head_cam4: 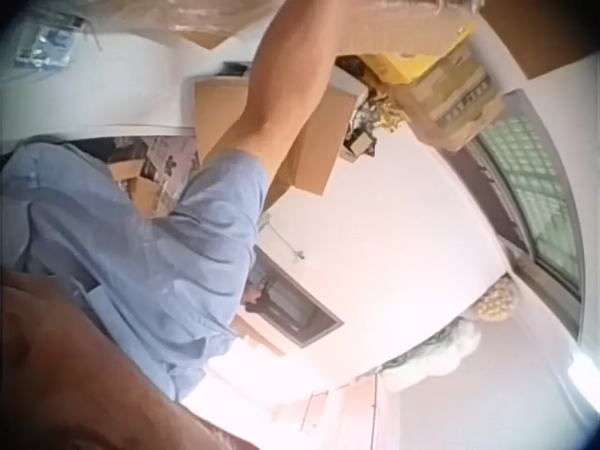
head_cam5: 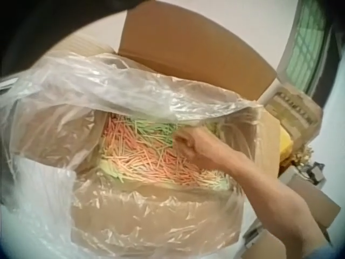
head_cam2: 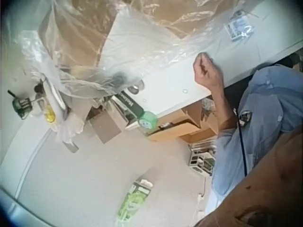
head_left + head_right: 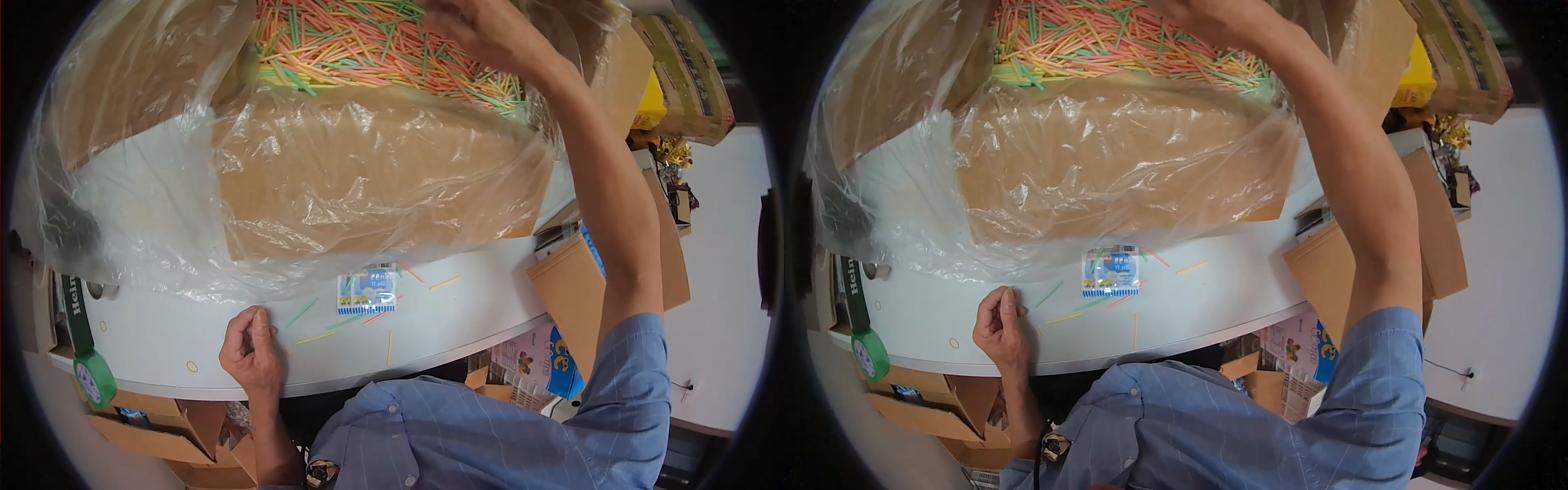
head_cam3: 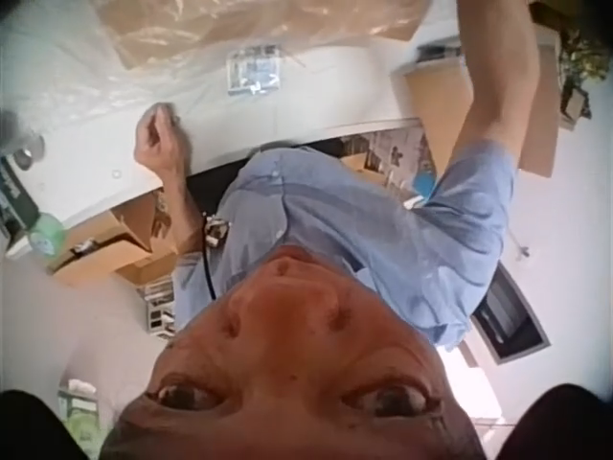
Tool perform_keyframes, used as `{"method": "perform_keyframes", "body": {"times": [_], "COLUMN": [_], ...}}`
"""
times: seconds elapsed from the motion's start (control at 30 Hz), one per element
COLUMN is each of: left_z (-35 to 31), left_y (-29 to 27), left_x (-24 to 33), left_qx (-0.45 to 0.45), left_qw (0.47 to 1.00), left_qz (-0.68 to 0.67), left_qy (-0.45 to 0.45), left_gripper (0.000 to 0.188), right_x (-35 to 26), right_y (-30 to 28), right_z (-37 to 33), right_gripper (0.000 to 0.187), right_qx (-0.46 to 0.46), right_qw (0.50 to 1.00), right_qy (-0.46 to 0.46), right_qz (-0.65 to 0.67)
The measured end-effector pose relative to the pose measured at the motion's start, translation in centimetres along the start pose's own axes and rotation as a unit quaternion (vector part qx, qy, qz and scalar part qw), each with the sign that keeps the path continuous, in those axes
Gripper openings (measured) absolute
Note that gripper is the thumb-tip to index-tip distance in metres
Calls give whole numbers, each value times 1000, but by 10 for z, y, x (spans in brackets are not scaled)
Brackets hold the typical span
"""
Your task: Packaging small plastic bags with glow sticks into cardboard boxes.
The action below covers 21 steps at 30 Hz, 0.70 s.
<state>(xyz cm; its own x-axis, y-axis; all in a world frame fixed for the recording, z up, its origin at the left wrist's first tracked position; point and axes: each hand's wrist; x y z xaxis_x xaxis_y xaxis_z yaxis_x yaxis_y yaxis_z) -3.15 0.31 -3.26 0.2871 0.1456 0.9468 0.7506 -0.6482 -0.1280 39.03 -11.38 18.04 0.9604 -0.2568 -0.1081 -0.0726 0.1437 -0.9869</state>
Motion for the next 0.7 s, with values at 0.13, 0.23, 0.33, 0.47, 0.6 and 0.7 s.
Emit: {"method": "perform_keyframes", "body": {"times": [0.13,0.23,0.33,0.47,0.6,0.7], "left_z": [-2,0,0,1,0,0], "left_y": [-4,2,2,3,-2,-1], "left_x": [0,0,0,2,-2,0], "left_qx": [5,-3,2,-11,5,2], "left_qw": [1000,1000,1000,999,1000,1000], "left_qz": [22,0,3,-16,15,12], "left_qy": [-5,7,25,28,26,28], "left_gripper": [16,16,15,14,12,11], "right_x": [30,15,-27,-17,-5,6], "right_y": [10,-23,-35,-18,31,42], "right_z": [49,61,75,79,91,94], "right_gripper": [33,29,24,22,21,23], "right_qx": [229,240,89,-1,17,53], "right_qw": [944,967,994,981,873,779], "right_qy": [-80,-65,43,-101,-191,-251], "right_qz": [-222,-49,36,-164,-449,-572]}}
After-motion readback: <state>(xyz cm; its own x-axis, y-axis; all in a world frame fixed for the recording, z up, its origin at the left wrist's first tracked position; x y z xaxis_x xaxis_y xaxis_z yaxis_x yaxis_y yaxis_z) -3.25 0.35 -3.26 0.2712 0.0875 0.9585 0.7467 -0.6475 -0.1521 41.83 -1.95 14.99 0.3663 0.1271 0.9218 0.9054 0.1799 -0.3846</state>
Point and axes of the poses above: each hand's wrist, its own z-axis towards the middle knuckle, its own y-axis out of the palm, x = y × z, and after that the axes turned 12 degrees about -y, right-handed
